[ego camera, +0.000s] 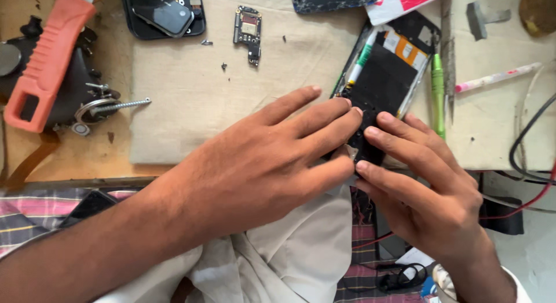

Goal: The person disassembles a smartphone on a repair bench, lifting out the internal midframe and battery assembly by hand and prying inside the chassis with a green pry tool. They then reassemble the phone, power it on, and tap the screen to test it through the password prompt.

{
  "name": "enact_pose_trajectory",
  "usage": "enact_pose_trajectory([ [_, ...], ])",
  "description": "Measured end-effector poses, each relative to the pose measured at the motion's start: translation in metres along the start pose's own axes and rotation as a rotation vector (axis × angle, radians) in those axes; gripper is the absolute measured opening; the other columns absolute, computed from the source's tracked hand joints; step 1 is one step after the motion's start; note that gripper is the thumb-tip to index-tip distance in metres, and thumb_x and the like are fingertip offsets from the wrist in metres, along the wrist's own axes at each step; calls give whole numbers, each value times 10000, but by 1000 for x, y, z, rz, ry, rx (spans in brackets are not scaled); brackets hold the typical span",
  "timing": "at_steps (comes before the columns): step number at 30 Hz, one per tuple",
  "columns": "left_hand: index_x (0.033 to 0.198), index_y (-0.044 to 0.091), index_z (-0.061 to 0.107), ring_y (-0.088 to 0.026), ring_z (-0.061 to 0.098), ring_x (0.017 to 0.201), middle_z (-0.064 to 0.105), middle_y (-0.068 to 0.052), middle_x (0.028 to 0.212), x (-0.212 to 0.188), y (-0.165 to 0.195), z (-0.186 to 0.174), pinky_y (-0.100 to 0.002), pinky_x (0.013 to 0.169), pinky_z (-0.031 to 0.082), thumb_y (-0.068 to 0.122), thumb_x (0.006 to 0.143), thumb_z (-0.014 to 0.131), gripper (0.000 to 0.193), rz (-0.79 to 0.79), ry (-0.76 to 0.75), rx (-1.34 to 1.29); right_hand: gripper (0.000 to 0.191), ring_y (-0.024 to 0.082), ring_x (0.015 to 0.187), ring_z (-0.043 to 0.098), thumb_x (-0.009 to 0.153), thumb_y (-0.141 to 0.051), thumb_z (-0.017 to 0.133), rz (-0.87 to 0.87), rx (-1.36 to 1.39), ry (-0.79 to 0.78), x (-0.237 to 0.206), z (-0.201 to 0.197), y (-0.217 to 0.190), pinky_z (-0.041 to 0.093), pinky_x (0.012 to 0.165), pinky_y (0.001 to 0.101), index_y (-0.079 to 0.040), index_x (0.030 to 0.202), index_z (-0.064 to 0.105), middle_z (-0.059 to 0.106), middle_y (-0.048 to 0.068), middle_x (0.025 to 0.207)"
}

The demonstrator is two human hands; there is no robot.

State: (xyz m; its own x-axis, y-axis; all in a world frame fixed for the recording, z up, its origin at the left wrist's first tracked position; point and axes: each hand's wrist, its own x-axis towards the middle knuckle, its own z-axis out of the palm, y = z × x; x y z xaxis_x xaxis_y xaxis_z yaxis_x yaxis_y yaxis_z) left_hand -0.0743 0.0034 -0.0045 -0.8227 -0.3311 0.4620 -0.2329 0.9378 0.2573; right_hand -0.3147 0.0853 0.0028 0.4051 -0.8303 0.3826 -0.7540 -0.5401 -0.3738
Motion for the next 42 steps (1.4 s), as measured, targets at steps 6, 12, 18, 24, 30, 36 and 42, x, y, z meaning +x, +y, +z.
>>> enact_pose_trajectory([
  [6,1216,-44,661,-305,618,1168,660,-182,1197,15,13,6,-425,1057,497,228,915,653,406,11,-25,242,266,359,1294,654,783,-27,818,160,82,60,-1,-11,-14,531,1109,468,-46,1034,730,677,184,1284],
  [12,1170,-33,684,-293,636,1069,656,-136,1049,29,30,15,-416,984,522,460,847,571,601,26,12,544,181,180,1017,663,1040,20,750,469,78,438,-18,-27,-12,555,957,274,-13,1194,661,668,110,1170],
  [18,1116,-50,719,-303,633,1082,651,-134,1064,27,31,22,-412,946,511,238,936,668,343,48,-74,618,271,141,735,626,895,7,831,586,-208,304,-11,-9,3,497,682,280,23,1145,726,699,112,953],
  [24,1217,-68,695,-329,584,1234,628,-212,1230,10,18,3,-459,1104,439,341,914,639,512,-62,21,388,213,121,759,640,929,38,765,657,-88,414,-9,-10,5,510,692,275,20,1136,715,691,65,936],
  [30,1312,-53,672,-315,524,1348,585,-184,1369,-18,8,-21,-484,1159,372,243,914,665,497,-128,-14,196,162,108,884,676,1053,28,667,581,359,722,-13,-17,19,559,794,256,-9,1210,654,683,32,1032],
  [36,1307,-81,666,-309,529,1344,584,-181,1388,-25,3,-19,-475,1192,366,248,914,658,512,-79,-27,206,59,157,971,706,1165,-4,603,503,297,571,-1,-24,25,584,881,287,24,1215,615,677,74,1086],
  [42,1311,-79,664,-343,575,1342,604,-213,1399,-28,1,-13,-456,1177,430,230,948,613,479,-66,27,237,120,212,1056,736,1258,-26,549,487,241,337,3,-18,33,600,972,322,61,1185,586,680,132,1115],
])
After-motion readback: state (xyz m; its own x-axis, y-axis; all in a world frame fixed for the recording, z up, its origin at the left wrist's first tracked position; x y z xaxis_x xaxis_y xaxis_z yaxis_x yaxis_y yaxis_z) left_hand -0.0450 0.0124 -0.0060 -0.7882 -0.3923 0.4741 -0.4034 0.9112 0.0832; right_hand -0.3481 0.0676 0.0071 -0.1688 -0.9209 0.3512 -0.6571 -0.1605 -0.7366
